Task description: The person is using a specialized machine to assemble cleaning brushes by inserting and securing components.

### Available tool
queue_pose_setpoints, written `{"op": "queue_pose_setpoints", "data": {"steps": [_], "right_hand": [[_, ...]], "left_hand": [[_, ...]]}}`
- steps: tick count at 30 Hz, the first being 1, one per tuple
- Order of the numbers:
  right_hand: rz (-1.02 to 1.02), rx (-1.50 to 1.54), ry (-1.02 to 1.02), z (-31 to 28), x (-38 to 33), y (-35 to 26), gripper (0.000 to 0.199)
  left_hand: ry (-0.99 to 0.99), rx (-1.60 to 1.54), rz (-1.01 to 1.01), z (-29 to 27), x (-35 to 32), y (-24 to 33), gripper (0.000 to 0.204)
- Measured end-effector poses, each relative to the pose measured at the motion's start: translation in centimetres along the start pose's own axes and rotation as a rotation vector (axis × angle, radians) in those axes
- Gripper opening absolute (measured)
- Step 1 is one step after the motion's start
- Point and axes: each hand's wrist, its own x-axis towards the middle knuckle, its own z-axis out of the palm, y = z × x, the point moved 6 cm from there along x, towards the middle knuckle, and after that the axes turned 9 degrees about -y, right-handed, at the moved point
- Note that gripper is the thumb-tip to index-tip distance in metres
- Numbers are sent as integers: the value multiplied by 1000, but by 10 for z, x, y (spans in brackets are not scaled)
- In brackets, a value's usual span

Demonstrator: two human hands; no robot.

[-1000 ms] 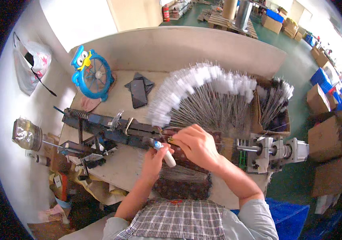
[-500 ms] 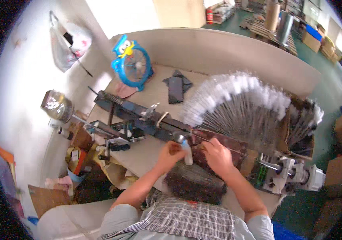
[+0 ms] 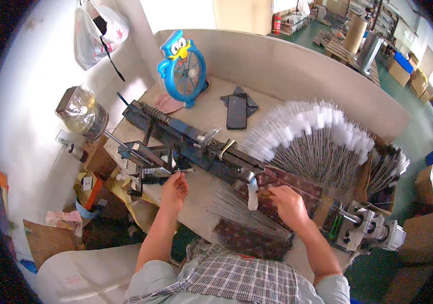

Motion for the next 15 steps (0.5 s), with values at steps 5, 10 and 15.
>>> {"op": "queue_pose_setpoints", "data": {"steps": [5,10,15], "right_hand": [[38,-20,-5,-19,-11,-16,25],[-23,-162,205,-66,-7,-31,19],[178,62,269,-76,-15,4,18]], "left_hand": [[54,-2,209,4,6,-1,14],[-345,789,349,134,-72,-48,13],[-623,260,-55,233,-86,-115,14]]}}
